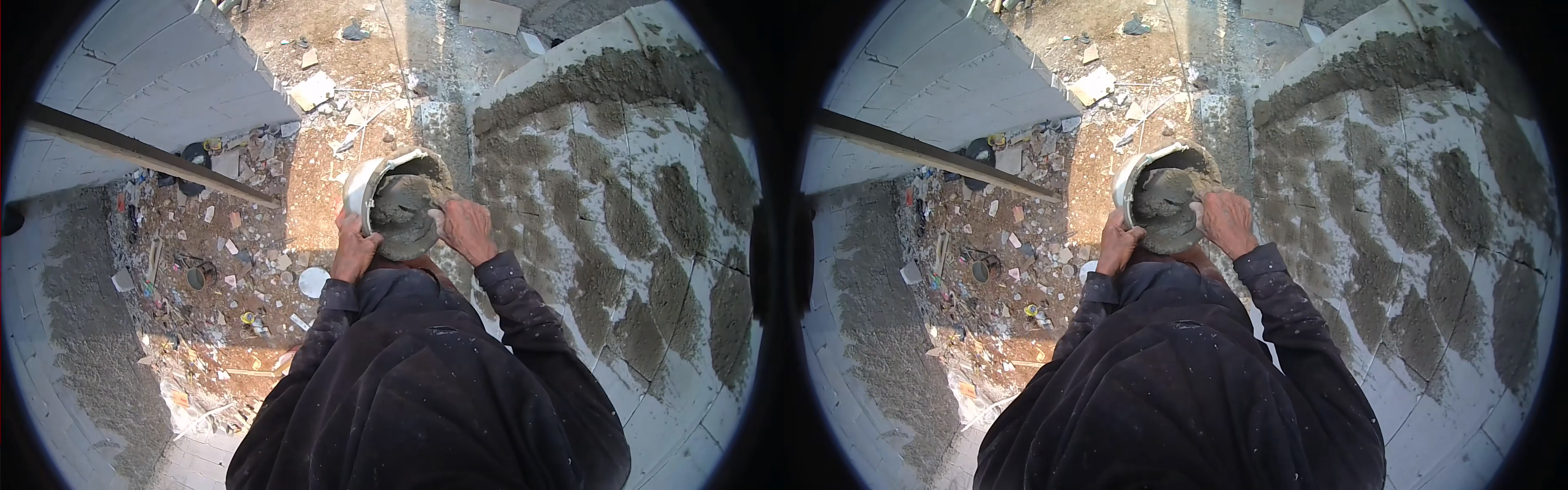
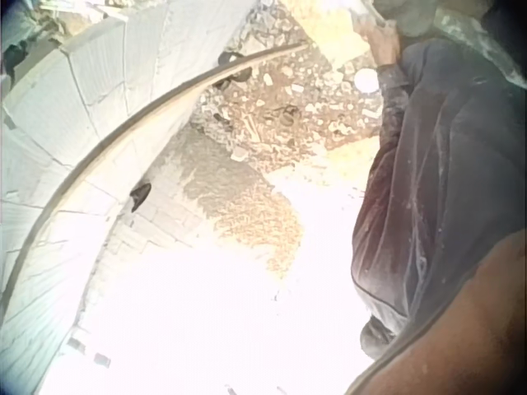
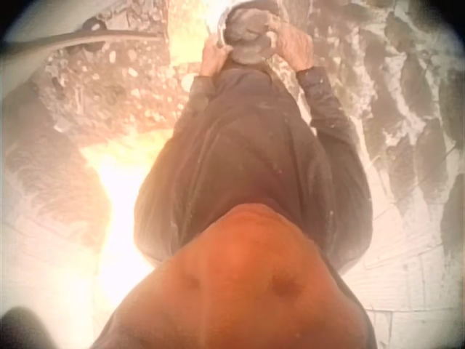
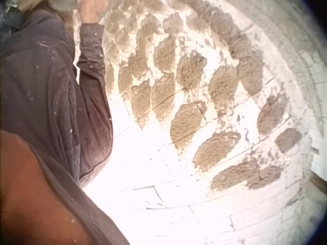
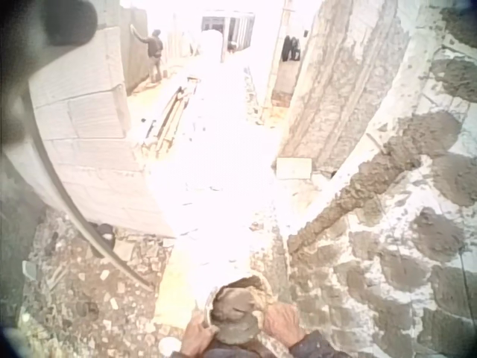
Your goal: The person applies mortar onto a concrete block wall using a trowel and a bucket, then smooths and levels the applied mortar using a wooden board.
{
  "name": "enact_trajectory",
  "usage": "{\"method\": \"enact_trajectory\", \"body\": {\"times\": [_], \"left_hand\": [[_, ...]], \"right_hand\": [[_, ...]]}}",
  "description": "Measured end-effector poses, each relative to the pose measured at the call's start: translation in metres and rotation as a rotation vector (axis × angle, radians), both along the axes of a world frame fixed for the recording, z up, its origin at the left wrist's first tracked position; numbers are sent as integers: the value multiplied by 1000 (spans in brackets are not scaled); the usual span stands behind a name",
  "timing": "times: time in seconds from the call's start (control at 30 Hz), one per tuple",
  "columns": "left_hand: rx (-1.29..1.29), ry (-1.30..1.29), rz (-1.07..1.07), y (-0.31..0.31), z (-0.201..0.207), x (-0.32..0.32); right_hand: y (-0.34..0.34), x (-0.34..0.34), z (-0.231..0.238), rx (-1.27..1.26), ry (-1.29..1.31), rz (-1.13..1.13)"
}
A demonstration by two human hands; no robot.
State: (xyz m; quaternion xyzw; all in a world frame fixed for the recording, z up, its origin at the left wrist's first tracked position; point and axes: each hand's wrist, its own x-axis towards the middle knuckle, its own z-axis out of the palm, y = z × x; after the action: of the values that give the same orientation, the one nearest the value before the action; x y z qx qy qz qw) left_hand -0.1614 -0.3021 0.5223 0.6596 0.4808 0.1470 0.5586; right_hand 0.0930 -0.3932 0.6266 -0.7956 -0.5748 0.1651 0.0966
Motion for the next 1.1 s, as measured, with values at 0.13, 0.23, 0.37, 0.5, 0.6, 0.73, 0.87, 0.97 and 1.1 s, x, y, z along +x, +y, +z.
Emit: {"method": "enact_trajectory", "body": {"times": [0.13,0.23,0.37,0.5,0.6,0.73,0.87,0.97,1.1], "left_hand": [[-76,-53,2,12,7,15],[10,-55,13,11,0,12],[80,-15,11,1,-20,-5],[-144,-140,30,27,-15,28],[-452,-222,199,22,-4,11],[-476,-188,188,18,26,23],[-210,-204,112,11,1,11],[-96,-151,81,8,-6,2],[-19,-61,8,10,11,9]], "right_hand": [[-40,24,-48,-21,10,-42],[-66,55,-35,-97,-75,22],[-50,39,-10,-132,42,-251],[-54,-2,-75,-11,151,-129],[-44,-17,-42,57,270,-82],[-32,10,2,3,51,-148],[1,4,-42,5,-102,-102],[1,-18,-40,69,-47,121],[-27,31,32,158,-61,207]]}}
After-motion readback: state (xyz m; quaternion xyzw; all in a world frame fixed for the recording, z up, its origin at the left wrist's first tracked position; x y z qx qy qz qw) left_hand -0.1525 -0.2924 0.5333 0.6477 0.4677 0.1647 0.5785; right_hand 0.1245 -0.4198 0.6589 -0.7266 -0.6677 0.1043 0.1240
